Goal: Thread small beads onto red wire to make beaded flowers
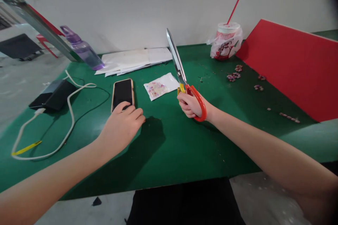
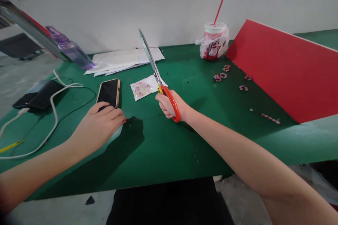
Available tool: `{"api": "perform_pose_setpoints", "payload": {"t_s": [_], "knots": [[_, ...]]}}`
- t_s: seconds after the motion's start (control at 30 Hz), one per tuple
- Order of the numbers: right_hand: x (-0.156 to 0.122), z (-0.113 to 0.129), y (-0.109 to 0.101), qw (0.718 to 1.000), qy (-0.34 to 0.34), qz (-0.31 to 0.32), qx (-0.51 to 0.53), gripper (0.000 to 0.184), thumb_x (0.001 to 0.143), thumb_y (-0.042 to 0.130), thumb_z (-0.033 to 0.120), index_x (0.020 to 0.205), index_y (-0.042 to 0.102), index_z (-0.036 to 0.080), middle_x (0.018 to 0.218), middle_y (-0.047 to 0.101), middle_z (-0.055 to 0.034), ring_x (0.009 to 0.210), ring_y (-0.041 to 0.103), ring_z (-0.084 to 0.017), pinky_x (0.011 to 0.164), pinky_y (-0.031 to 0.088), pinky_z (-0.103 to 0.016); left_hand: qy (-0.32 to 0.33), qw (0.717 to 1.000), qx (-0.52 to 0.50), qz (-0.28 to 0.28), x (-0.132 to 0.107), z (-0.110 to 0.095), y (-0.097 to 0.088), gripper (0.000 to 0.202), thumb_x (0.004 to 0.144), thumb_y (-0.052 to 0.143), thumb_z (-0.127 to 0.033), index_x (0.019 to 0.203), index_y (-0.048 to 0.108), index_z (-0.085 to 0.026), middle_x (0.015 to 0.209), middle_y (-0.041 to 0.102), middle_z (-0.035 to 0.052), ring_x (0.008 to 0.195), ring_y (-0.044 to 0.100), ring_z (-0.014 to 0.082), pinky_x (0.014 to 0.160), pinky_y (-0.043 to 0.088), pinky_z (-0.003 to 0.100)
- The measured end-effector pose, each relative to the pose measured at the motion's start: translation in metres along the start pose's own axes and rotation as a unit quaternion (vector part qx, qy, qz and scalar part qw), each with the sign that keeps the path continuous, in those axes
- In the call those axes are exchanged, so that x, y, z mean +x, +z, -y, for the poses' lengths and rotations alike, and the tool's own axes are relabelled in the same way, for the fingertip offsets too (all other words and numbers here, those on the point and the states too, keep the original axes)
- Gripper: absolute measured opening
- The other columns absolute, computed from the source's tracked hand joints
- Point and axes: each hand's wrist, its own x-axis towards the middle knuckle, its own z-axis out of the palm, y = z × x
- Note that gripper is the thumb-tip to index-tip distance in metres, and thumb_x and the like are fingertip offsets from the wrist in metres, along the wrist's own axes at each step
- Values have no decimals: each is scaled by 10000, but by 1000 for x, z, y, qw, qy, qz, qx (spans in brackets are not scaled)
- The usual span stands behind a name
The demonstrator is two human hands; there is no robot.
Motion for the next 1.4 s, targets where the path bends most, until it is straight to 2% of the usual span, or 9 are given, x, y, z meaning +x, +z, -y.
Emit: {"api": "perform_pose_setpoints", "payload": {"t_s": [0.13, 0.3, 0.37, 0.5, 0.63, 0.83, 1.03, 1.23, 1.4], "knots": [[-1, 1, 1, 1000, -7, -7, 8, 384, 843, 408, 216, 498, 238, 205, 377, 249, 78, 278, 204, -33, 259, 173, -172, 36, 997, 57, 41, 1, 0, 0, 258, 862, 401, -61, 862, 652, -122, 900, 638, 107, 914, 562, 249, 942, 370, 442], [-7, 4, 6, 998, -18, -3, 64, 368, 857, 421, 252, 521, 279, 204, 367, 241, 88, 275, 196, -33, 260, 166, -166, 42, 998, -4, 53, 4, -1, 4, 298, 862, 369, -38, 924, 637, -152, 789, 628, 49, 757, 590, 186, 1002, 316, 460], [-9, 5, 9, 994, -20, 13, 110, 327, 855, 413, 248, 550, 301, 205, 367, 232, 97, 275, 179, -36, 258, 164, -163, 54, 997, -27, 52, 8, -5, 5, 280, 866, 379, -48, 938, 630, -148, 791, 626, 48, 750, 591, 184, 966, 353, 429], [-15, 8, 17, 980, -6, 56, 191, 301, 866, 390, 268, 582, 307, 210, 365, 230, 104, 277, 145, -39, 251, 157, -155, 63, 995, -53, 58, 19, -19, 7, 217, 880, 413, -83, 950, 613, -130, 812, 623, 66, 763, 579, 206, 773, 434, 354], [-18, 4, 25, 971, 7, 82, 226, 303, 885, 367, 283, 595, 312, 209, 363, 232, 109, 277, 136, -37, 252, 159, -145, 66, 995, -54, 56, 31, -35, 10, 188, 890, 411, -107, 888, 595, -143, 763, 609, 44, 725, 573, 204, 749, 422, 356], [-9, -12, 34, 982, 19, 87, 165, 369, 896, 423, 389, 593, 321, 206, 364, 245, 113, 261, 161, -31, 240, 154, -145, 73, 997, -23, 16, 40, -48, 16, 173, 859, 410, -120, 783, 565, -123, 683, 596, 49, 649, 576, 192, 849, 392, 394], [-2, -8, 31, 983, 59, 82, 152, 386, 918, 372, 408, 593, 319, 206, 353, 239, 112, 261, 151, -34, 233, 156, -145, 74, 995, -66, -16, 45, -44, 31, 275, 919, 379, -232, 752, 572, -131, 631, 603, 39, 589, 573, 175, 709, 405, 347], [3, 0, 23, 982, 98, 84, 137, 382, 918, 360, 404, 595, 311, 207, 353, 241, 110, 263, 143, -36, 231, 154, -143, 162, 982, -75, -52, 54, -35, 38, 293, 907, 393, -195, 673, 562, -149, 599, 607, 25, 596, 556, 150, 786, 389, 344], [9, 4, 17, 984, 108, 86, 113, 386, 916, 360, 388, 582, 288, 208, 351, 229, 110, 261, 135, -36, 231, 148, -145, 223, 971, -73, -47, 58, -28, 35, 250, 894, 425, -186, 687, 561, -150, 651, 613, 26, 674, 555, 163, 764, 401, 315]]}}
